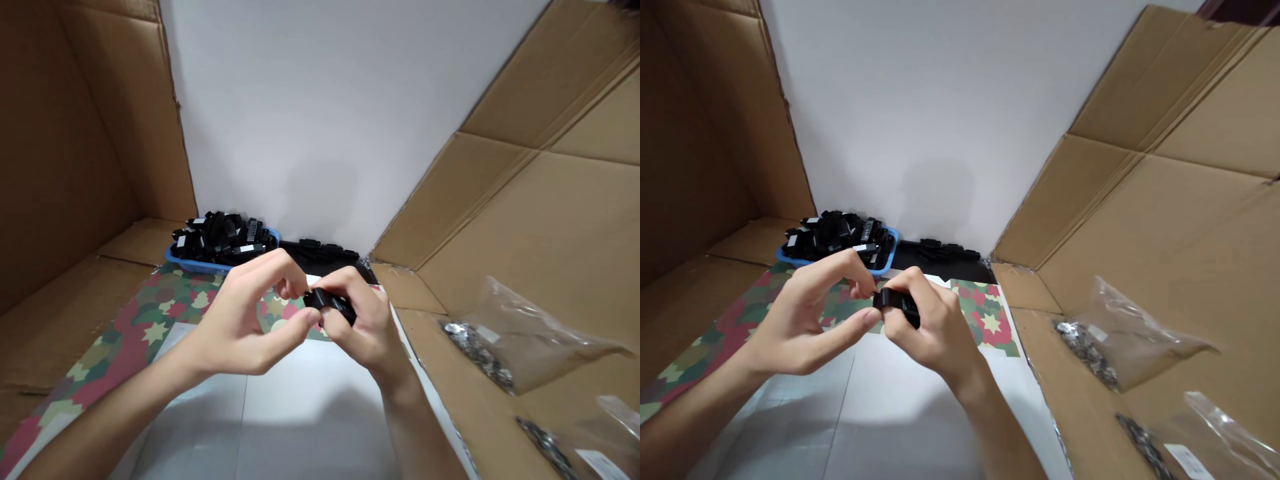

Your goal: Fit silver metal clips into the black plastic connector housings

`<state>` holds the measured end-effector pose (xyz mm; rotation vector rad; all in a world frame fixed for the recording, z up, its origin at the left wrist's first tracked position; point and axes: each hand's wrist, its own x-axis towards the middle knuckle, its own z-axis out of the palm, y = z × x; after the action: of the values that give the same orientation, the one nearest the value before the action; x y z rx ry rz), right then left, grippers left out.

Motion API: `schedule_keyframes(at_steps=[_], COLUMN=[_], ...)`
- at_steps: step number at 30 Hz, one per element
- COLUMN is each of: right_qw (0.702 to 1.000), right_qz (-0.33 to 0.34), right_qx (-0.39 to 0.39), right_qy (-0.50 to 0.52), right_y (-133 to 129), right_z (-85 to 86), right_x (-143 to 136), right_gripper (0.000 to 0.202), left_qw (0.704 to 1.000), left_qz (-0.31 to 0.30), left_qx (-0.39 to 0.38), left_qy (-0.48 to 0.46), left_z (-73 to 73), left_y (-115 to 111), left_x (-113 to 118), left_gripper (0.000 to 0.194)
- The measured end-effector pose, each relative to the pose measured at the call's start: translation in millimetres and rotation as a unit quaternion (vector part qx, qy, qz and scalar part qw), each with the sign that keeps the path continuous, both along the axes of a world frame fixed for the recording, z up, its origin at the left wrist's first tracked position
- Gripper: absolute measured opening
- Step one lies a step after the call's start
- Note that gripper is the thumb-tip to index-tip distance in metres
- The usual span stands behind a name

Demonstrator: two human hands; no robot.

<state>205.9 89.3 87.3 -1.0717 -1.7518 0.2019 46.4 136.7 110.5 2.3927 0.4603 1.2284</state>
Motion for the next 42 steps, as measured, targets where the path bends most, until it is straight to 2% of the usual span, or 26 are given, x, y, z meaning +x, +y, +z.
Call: schedule_keyframes(at_steps=[8,14,42], right_qw=[0.997,0.995,0.994], right_qz=[-0.022,-0.016,-0.013], right_qx=[0.068,0.090,0.094], right_qy=[-0.038,-0.049,-0.059], right_y=[2.4,3.0,2.5], right_z=[-3.1,-4.2,-3.0], right_x=[3.7,4.3,3.3], right_gripper=[0.013,0.014,0.015], left_qw=[0.999,0.999,0.998], left_qz=[0.023,0.027,0.026], left_qx=[0.015,0.035,0.053], left_qy=[0.028,0.018,0.023], left_z=[4.7,3.9,2.0], left_y=[-1.5,-2.9,-5.8], left_x=[-2.5,-2.1,-0.5], left_gripper=[0.009,0.009,0.009])
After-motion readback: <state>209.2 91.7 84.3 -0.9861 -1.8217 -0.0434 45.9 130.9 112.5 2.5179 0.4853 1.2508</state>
